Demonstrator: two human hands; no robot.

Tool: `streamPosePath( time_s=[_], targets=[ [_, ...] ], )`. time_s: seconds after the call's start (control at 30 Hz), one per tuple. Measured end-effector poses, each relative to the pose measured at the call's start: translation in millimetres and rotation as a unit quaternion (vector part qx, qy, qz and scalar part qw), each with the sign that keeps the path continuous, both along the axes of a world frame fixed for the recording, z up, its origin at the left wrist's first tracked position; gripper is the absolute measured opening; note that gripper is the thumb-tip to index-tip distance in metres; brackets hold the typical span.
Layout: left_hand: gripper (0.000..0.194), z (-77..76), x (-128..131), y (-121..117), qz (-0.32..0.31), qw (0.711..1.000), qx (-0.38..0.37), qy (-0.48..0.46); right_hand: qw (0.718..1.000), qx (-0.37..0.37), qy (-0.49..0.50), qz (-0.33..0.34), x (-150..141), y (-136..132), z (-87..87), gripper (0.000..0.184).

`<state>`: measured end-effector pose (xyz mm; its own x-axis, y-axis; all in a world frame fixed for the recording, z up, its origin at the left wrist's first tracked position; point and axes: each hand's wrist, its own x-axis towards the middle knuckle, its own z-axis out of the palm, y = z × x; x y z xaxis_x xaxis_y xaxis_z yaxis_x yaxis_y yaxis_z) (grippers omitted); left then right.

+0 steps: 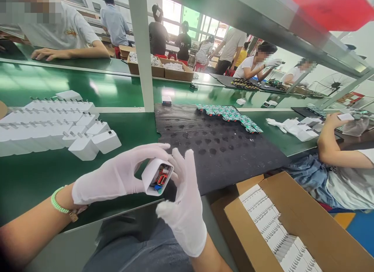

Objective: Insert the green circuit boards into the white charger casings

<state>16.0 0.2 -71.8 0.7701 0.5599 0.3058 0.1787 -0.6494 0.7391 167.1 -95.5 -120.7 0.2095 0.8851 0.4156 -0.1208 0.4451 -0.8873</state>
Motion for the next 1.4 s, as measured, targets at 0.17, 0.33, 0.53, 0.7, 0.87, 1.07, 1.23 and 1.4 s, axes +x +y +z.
streamPosePath(
  time_s=[0.17, 0.33, 0.53, 0.7, 0.87, 1.07, 1.23, 1.4],
  targets=[
    [0.045, 0.2, -0.6, -0.8, -0.003, 1.0, 0.001, 0.018, 0.99, -0.105, 0.082, 0.043, -3.1, -1.1, 5.4, 0.074],
    [0.043, -0.6, -0.4, -0.1, -0.033, 0.999, 0.009, 0.009, 0.975, -0.111, 0.136, 0.139, -5.4, 2.9, 6.1, 0.057],
    [0.04, -0.7, 0.2, -1.6, -0.036, 0.999, 0.0, 0.013, 0.956, -0.149, 0.186, 0.17, -9.7, 3.1, 12.8, 0.038],
    [0.038, -3.6, -1.1, -3.3, -0.04, 0.999, 0.028, -0.011, 0.958, -0.133, 0.19, 0.167, -11.7, 5.3, 8.1, 0.033],
    [0.038, -5.8, -1.7, -5.9, -0.017, 0.993, 0.118, 0.003, 0.969, -0.115, 0.154, 0.152, -10.9, 13.6, 8.8, 0.022],
    [0.067, -16.0, 0.2, -4.8, 0.043, 0.981, 0.189, -0.006, 0.967, -0.088, 0.172, 0.166, -13.5, 25.6, -5.3, 0.049],
    [0.069, -6.6, -11.7, 1.6, 0.05, 0.972, 0.23, -0.009, 0.968, -0.108, 0.217, 0.064, 10.0, 38.4, -27.9, 0.072],
    [0.038, 36.5, -36.1, 44.0, 0.251, 0.914, 0.265, 0.177, 0.972, -0.123, 0.167, -0.106, 44.6, 54.6, -30.2, 0.08]
  ],
)
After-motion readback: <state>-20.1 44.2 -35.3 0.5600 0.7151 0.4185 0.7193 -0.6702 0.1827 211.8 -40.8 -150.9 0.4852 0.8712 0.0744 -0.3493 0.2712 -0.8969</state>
